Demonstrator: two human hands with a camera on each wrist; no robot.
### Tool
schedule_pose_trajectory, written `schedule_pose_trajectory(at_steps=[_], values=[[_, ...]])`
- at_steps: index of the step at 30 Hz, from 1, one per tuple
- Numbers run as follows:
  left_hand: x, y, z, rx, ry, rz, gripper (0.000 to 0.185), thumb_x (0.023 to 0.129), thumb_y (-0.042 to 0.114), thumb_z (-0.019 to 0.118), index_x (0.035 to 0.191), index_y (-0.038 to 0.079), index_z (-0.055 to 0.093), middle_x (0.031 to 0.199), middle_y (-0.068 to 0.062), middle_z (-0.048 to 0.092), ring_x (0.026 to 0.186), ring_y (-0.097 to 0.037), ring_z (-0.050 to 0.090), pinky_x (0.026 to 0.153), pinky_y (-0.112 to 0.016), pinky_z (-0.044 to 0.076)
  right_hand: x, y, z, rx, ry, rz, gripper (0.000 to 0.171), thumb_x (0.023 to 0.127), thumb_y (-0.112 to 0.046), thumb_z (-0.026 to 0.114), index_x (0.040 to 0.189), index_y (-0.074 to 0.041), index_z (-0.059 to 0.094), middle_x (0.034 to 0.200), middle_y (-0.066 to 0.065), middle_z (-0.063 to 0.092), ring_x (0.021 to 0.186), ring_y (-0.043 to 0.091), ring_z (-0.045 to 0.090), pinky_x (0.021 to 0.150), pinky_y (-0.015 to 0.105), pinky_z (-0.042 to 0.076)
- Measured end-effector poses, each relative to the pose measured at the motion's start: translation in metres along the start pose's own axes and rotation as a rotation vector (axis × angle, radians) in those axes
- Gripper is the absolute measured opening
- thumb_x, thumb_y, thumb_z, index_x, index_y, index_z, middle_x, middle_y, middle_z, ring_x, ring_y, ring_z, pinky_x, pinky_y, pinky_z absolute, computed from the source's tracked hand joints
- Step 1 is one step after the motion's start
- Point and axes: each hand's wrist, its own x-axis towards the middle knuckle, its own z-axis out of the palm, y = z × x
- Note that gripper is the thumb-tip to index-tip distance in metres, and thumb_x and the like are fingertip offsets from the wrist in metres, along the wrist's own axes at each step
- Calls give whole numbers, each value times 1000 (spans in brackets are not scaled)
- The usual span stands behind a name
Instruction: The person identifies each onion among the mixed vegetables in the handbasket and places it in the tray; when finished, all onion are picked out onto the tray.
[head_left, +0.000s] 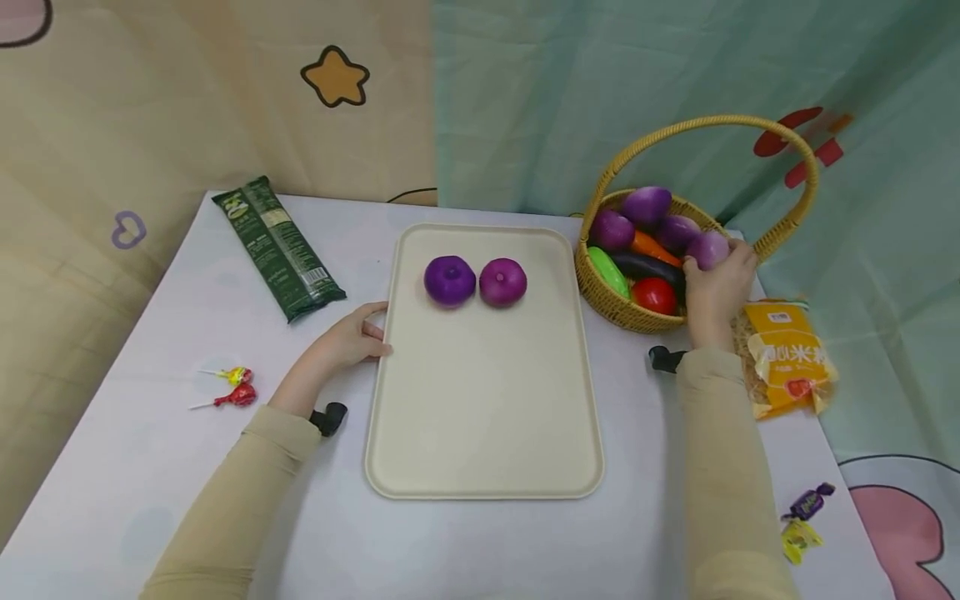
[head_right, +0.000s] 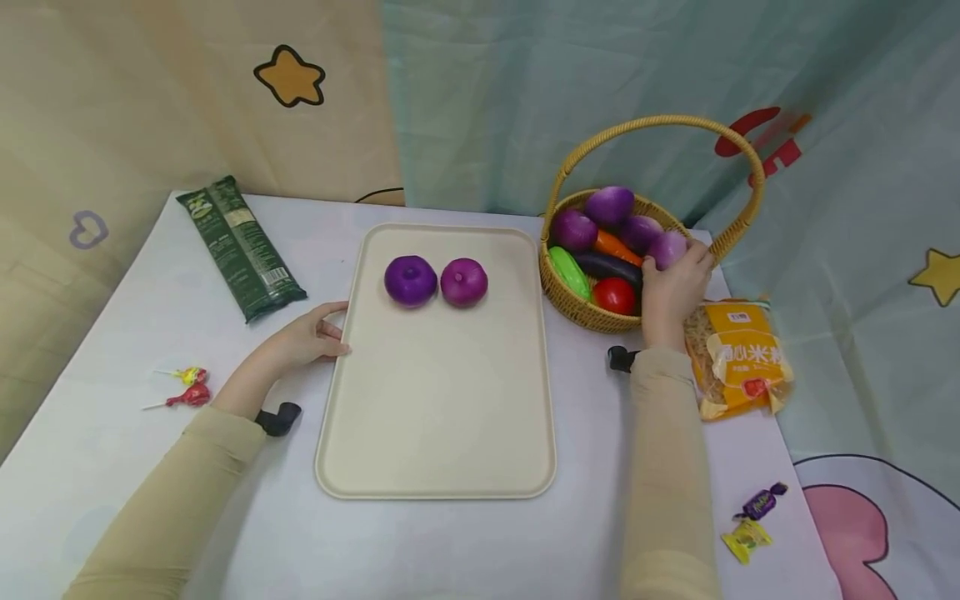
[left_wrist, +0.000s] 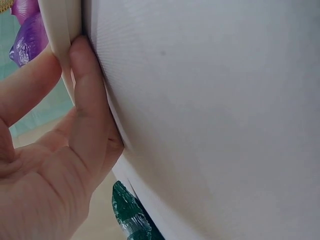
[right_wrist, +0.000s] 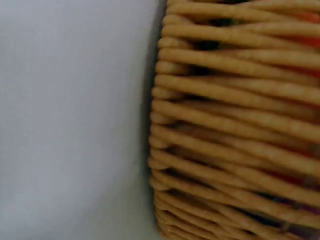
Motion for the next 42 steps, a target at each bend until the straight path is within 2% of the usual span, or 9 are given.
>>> schedule_pose_trajectory(at_steps=[4,8,13,18,22,29,36,39,42], values=[[1,4,-3,6,-9,4,81,93,5,64,158,10,17,110,-17,52,88,-19,58,81,-29,55,-16,-7,-9,120,16,-2,66,88,-38,71,140,-8,41,141,13,46,130,26,46,114,32,36],[1,8,-8,26,-9,-3,82,93,7,65,159,12,16,115,-19,52,93,-22,59,82,-31,55,-46,-27,-19,287,-86,-18,66,86,-41,74,138,-14,44,134,5,51,116,14,50,105,26,44],[1,12,-12,46,-10,-1,82,93,8,65,159,12,16,117,-20,52,95,-24,59,83,-31,54,-91,-55,-16,523,-324,-72,56,87,-29,75,133,-14,47,125,-1,52,104,8,54,91,16,50],[4,15,-11,44,-20,1,81,94,8,64,159,12,15,118,-20,51,96,-23,59,87,-33,54,-134,-77,8,668,-674,-49,53,91,-18,68,136,-6,43,136,12,51,110,15,57,83,15,54],[5,13,-8,54,-22,-4,81,94,8,64,159,11,16,117,-20,51,96,-23,59,85,-33,54,-163,-87,39,673,-888,-42,54,91,-17,67,138,-2,44,136,18,49,112,25,61,83,25,58],[3,3,-2,41,-9,-1,80,94,5,64,158,8,17,112,-18,54,88,-19,59,79,-28,54,-201,-102,85,520,-1073,-41,55,90,-27,71,136,-7,50,134,13,54,118,28,57,87,32,56],[4,-3,1,-16,-14,9,80,93,3,64,158,7,17,108,-15,51,85,-15,57,78,-25,55,-214,-106,99,490,-1124,22,52,90,-28,72,132,-4,54,127,16,60,99,22,64,81,31,59],[5,-3,2,-22,-13,12,80,93,2,64,158,6,17,108,-16,50,85,-15,58,79,-26,56,-213,-104,100,498,-1122,16,53,92,-29,70,135,-3,53,130,18,60,104,25,66,82,32,60],[4,-3,1,-8,-10,11,80,93,3,64,158,7,17,110,-17,51,87,-16,59,81,-27,56,-211,-101,101,475,-1109,-44,56,95,-31,66,140,-3,50,134,18,59,112,27,64,84,32,59]])
